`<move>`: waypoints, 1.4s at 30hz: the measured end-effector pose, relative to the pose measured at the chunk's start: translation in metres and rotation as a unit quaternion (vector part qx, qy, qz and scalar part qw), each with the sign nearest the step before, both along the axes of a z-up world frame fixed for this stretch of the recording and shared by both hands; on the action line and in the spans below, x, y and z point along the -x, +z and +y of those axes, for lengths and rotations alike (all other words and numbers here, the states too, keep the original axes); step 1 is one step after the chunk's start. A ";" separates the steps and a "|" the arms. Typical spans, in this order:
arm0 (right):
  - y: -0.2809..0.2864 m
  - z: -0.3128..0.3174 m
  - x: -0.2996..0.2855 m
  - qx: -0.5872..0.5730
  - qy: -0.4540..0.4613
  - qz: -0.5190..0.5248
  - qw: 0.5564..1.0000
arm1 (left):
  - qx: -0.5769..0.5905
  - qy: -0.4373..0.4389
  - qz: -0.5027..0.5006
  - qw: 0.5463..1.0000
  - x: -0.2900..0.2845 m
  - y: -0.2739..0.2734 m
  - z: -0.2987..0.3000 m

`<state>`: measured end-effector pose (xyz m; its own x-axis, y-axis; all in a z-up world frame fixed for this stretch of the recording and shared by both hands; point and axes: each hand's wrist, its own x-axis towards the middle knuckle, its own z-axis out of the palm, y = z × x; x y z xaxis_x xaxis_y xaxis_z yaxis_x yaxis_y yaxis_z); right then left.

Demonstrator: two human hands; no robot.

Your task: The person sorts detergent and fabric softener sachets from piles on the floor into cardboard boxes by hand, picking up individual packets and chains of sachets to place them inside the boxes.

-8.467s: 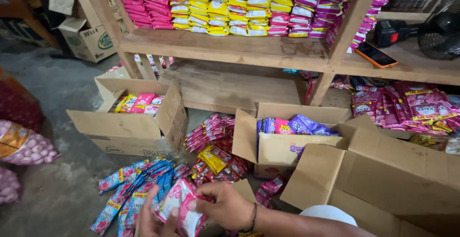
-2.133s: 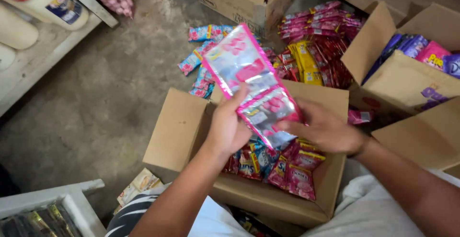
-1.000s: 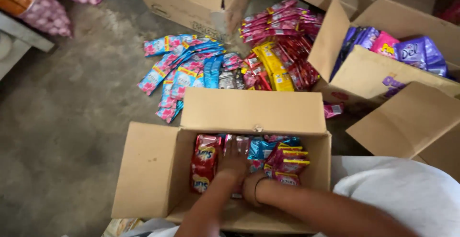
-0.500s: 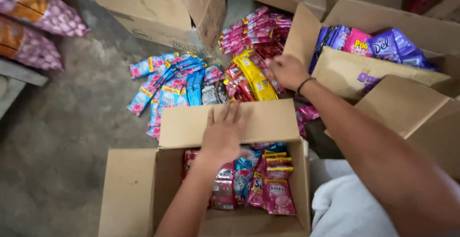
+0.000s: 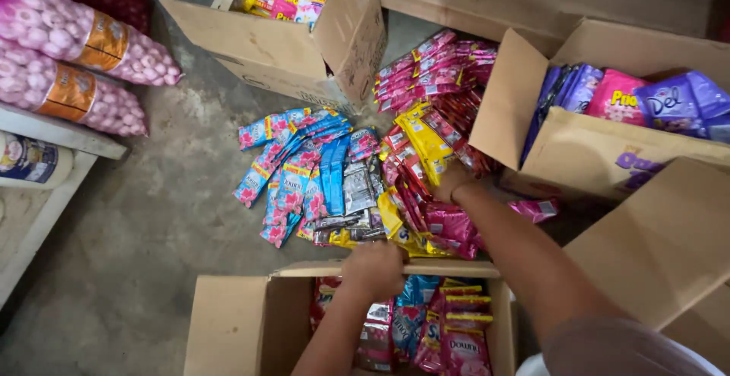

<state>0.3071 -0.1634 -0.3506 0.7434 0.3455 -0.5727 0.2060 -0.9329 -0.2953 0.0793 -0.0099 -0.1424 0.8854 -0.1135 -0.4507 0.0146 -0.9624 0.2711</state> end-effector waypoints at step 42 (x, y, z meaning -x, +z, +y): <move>0.360 -0.050 0.214 -0.563 -0.212 0.386 0.699 | 0.589 0.343 0.148 0.717 0.099 0.104 0.025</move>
<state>0.0927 -0.2130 0.0097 0.5350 0.7432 -0.4018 -0.6446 0.0516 -0.7628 -0.0196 0.0147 -0.0389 0.8004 -0.1530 -0.5796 0.5994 0.1930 0.7768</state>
